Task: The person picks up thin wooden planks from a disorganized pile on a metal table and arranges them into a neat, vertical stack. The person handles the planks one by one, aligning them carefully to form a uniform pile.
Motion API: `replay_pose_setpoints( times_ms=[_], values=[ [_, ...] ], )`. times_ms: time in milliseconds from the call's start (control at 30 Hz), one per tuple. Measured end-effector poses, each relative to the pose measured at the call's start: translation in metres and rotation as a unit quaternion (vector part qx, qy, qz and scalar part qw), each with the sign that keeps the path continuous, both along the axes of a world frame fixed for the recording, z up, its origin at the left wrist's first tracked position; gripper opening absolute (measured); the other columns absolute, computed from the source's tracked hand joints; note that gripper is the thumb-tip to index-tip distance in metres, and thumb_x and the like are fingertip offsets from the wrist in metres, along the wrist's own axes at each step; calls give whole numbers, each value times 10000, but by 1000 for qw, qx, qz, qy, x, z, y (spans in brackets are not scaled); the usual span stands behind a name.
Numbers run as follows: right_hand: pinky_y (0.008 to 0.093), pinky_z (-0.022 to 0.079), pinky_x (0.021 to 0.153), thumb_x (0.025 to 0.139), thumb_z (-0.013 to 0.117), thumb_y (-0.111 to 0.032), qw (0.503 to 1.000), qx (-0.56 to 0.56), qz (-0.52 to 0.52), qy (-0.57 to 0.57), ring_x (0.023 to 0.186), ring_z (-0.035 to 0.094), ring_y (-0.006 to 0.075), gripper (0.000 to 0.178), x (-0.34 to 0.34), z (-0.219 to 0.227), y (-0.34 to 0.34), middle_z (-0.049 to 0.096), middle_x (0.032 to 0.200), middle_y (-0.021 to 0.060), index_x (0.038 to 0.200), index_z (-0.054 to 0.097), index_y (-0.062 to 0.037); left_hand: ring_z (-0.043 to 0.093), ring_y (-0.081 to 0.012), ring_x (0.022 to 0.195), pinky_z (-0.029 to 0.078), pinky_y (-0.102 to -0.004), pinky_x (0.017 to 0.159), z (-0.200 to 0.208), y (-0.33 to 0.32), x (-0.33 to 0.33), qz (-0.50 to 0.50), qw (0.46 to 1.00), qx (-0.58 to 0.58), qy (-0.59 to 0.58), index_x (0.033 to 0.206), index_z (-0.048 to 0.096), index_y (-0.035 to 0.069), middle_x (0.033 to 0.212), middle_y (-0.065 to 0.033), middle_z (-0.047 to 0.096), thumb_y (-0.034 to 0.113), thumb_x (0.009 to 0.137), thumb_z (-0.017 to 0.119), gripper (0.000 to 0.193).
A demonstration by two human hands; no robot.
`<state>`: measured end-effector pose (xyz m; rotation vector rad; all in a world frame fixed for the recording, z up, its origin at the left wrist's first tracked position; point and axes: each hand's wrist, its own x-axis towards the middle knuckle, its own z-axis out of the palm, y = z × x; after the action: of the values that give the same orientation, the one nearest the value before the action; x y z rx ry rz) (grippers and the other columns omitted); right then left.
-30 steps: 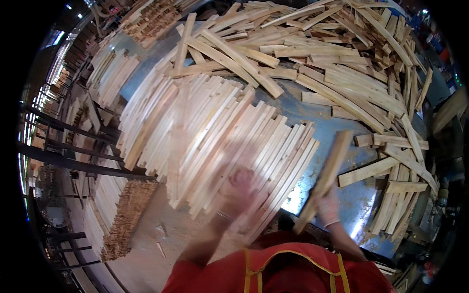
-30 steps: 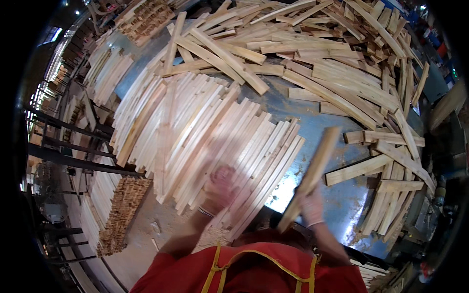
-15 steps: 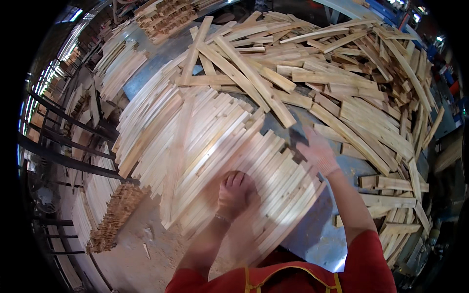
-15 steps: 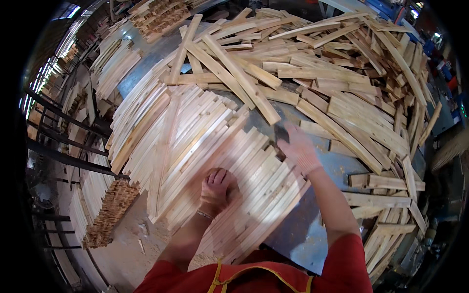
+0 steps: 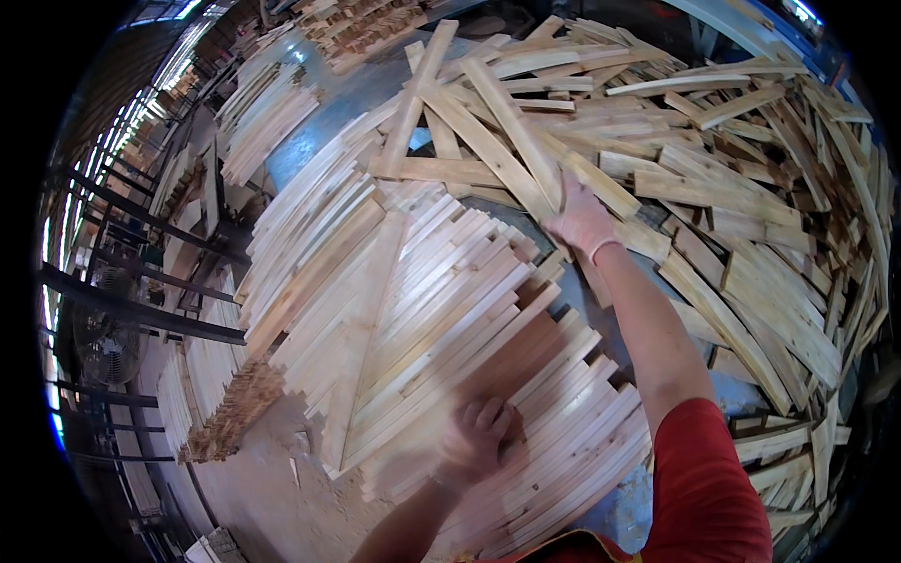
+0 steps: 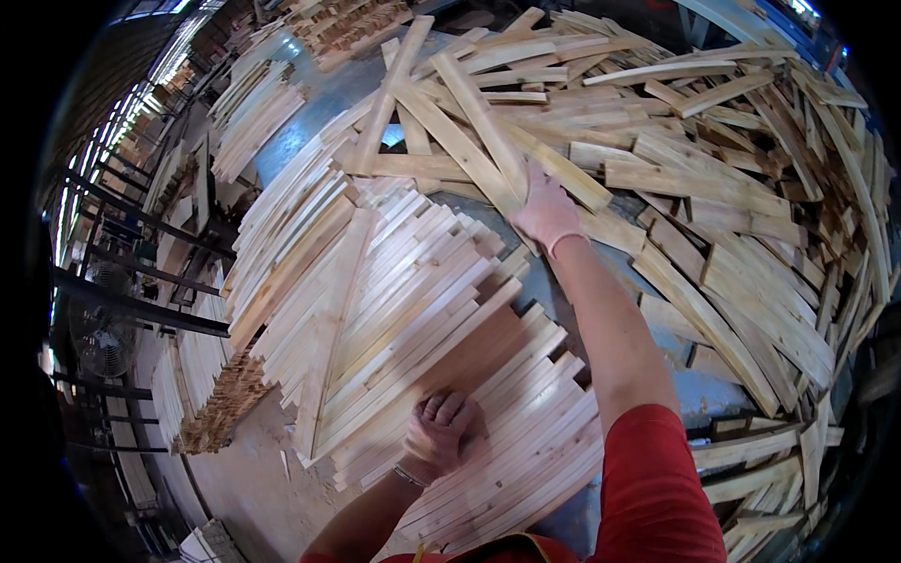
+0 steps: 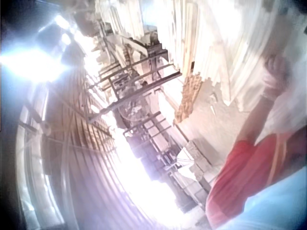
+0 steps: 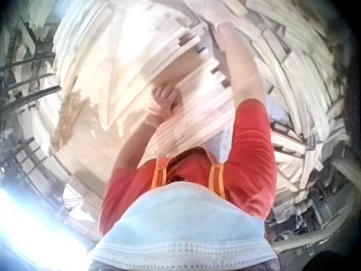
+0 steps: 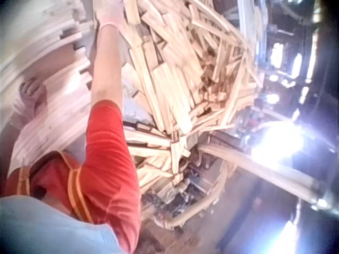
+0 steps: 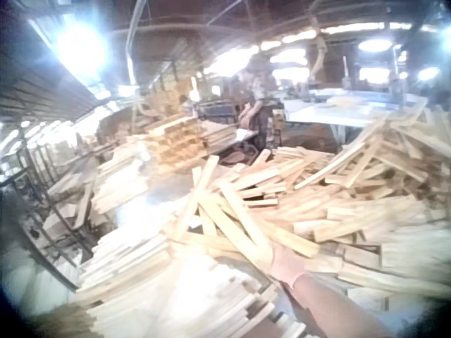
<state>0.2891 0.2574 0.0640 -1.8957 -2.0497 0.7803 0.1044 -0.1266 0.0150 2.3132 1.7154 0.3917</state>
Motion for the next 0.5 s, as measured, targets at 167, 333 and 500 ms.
replay_pose_setpoints(
  times_ms=[167, 333, 500],
  values=[
    [543, 560, 1033, 940, 691, -139, 958, 240, -11, -155, 1175, 703, 434, 761, -39, -46, 18, 655, 1310, 282, 1635, 383, -176, 600, -377, 1290, 481, -564, 1072, 4, 10, 0, -13, 998, 42, -34, 1328, 685, 110, 1379, -121, 622, 447, 734, 857, 704],
    [547, 574, 997, 884, 696, -131, 988, 148, 32, -25, 1141, 708, 451, 817, 12, 5, -3, 663, 1359, 293, 1652, 424, -176, 565, -367, 1355, 465, -569, 1087, -3, -6, -7, 3, 1000, -2, 13, 1357, 687, 141, 1458, -110, 617, 401, 722, 846, 704],
    [434, 592, 912, 826, 816, -170, 983, 38, -46, 176, 1014, 729, 293, 869, 139, 77, -148, 721, 1233, 196, 1627, 485, -102, 505, -349, 1454, 417, -553, 1128, 1, -3, 0, 0, 999, -25, 26, 1403, 680, 174, 1552, -113, 588, 438, 819, 744, 644]
  ],
)
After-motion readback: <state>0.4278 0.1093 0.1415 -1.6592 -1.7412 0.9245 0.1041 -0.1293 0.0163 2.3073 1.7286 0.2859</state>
